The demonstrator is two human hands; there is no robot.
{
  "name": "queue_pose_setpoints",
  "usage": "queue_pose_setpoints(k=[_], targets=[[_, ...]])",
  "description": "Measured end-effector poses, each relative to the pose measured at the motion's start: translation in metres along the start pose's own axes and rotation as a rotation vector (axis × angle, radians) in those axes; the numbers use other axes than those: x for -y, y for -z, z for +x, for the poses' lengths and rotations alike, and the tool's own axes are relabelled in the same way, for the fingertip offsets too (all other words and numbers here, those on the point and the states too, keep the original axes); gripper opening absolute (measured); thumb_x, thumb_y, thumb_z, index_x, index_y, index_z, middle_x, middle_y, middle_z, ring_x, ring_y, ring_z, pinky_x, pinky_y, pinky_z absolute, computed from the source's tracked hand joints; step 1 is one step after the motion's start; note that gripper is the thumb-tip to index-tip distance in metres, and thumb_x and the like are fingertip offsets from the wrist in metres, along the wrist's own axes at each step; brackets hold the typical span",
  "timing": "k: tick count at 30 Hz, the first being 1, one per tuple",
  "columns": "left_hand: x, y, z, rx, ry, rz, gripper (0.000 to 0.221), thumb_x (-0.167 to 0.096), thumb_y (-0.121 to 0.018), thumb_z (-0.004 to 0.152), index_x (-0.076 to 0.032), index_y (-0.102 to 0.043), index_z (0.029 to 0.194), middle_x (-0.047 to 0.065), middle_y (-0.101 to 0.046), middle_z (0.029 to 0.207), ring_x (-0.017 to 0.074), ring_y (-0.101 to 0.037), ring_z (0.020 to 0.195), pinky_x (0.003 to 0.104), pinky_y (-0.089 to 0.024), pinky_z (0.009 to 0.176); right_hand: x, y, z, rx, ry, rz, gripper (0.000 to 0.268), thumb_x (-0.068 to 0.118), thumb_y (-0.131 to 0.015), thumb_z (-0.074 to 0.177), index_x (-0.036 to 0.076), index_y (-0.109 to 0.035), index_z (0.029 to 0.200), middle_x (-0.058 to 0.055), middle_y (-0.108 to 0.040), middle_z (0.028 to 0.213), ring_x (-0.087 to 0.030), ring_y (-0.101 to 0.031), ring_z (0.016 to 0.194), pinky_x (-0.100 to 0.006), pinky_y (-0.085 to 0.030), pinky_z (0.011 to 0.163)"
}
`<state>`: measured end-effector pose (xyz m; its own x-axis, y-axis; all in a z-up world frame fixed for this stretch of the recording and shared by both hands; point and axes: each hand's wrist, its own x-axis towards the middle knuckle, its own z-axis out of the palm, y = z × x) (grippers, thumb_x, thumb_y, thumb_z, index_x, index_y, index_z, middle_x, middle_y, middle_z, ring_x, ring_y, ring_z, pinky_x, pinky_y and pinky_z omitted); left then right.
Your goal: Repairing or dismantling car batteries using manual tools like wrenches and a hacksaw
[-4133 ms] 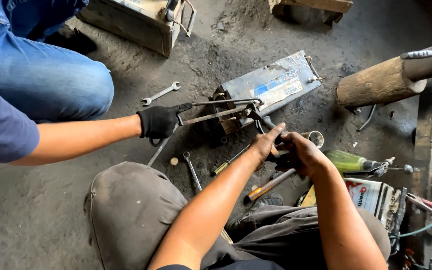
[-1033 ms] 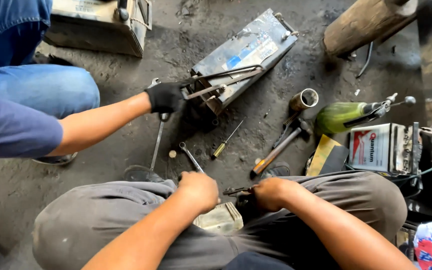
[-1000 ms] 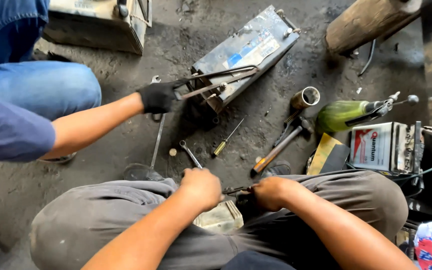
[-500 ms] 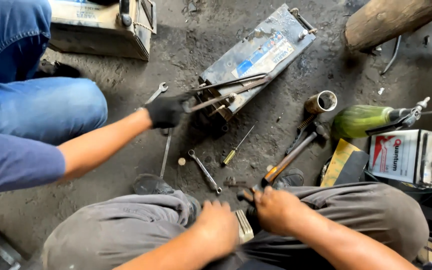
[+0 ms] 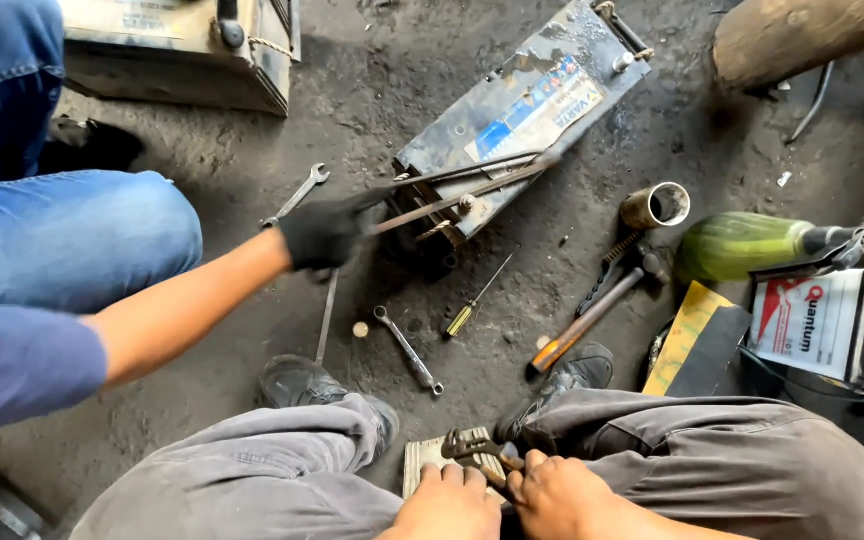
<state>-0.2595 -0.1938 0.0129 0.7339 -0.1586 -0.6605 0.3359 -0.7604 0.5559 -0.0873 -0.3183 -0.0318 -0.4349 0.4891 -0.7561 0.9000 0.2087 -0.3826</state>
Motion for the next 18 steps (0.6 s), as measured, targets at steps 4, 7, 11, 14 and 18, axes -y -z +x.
queue_pose_setpoints(k=[4, 7, 11, 14, 18], targets=[[0.002, -0.010, -0.001, -0.216, -0.004, 0.014, 0.033, -0.021, -0.049, 0.095, -0.003, -0.075, 0.105, 0.026, -0.064, 0.104, 0.0485, -0.057, 0.084, 0.065, -0.041, 0.068, -0.004, 0.010, -0.011, -0.232, -0.102, -0.034, 0.025, 0.030, -0.046, 0.094, 0.011, -0.060, 0.104, -0.013, -0.059, 0.082, -0.032, -0.061, 0.061, -0.047, -0.051, 0.041], [0.003, 0.004, -0.007, -0.262, 0.015, 0.039, 0.032, -0.020, -0.051, 0.093, -0.004, -0.077, 0.102, 0.028, -0.063, 0.107, 0.0479, -0.057, 0.084, 0.065, -0.041, 0.068, -0.009, 0.022, -0.020, -0.306, -0.093, -0.035, 0.024, 0.031, -0.048, 0.093, 0.013, -0.060, 0.101, -0.014, -0.057, 0.083, -0.032, -0.061, 0.053, -0.049, -0.049, 0.038], [0.005, 0.009, -0.008, -0.376, 0.033, 0.091, 0.033, -0.023, -0.051, 0.091, -0.006, -0.078, 0.100, 0.029, -0.064, 0.111, 0.0466, -0.059, 0.080, 0.063, -0.041, 0.065, -0.014, 0.035, -0.029, -0.319, -0.082, -0.017, 0.022, 0.029, -0.050, 0.091, 0.013, -0.062, 0.101, -0.015, -0.058, 0.082, -0.033, -0.062, 0.050, -0.050, -0.049, 0.037], [0.007, 0.012, -0.008, -0.477, 0.019, 0.130, 0.030, -0.024, -0.054, 0.087, -0.007, -0.078, 0.093, 0.026, -0.067, 0.102, 0.0441, -0.059, 0.077, 0.061, -0.042, 0.063, -0.015, 0.040, -0.031, -0.342, -0.109, 0.001, 0.021, 0.029, -0.052, 0.088, 0.016, -0.063, 0.100, -0.014, -0.057, 0.082, -0.033, -0.062, 0.051, -0.049, -0.050, 0.039], [0.008, 0.022, -0.011, -0.489, 0.026, 0.131, 0.027, -0.024, -0.055, 0.086, -0.008, -0.078, 0.088, 0.021, -0.066, 0.091, 0.0425, -0.057, 0.075, 0.062, -0.043, 0.067, -0.016, 0.046, -0.033, -0.314, -0.123, -0.007, 0.020, 0.028, -0.051, 0.088, 0.016, -0.061, 0.099, -0.013, -0.057, 0.083, -0.032, -0.062, 0.051, -0.049, -0.050, 0.039]])
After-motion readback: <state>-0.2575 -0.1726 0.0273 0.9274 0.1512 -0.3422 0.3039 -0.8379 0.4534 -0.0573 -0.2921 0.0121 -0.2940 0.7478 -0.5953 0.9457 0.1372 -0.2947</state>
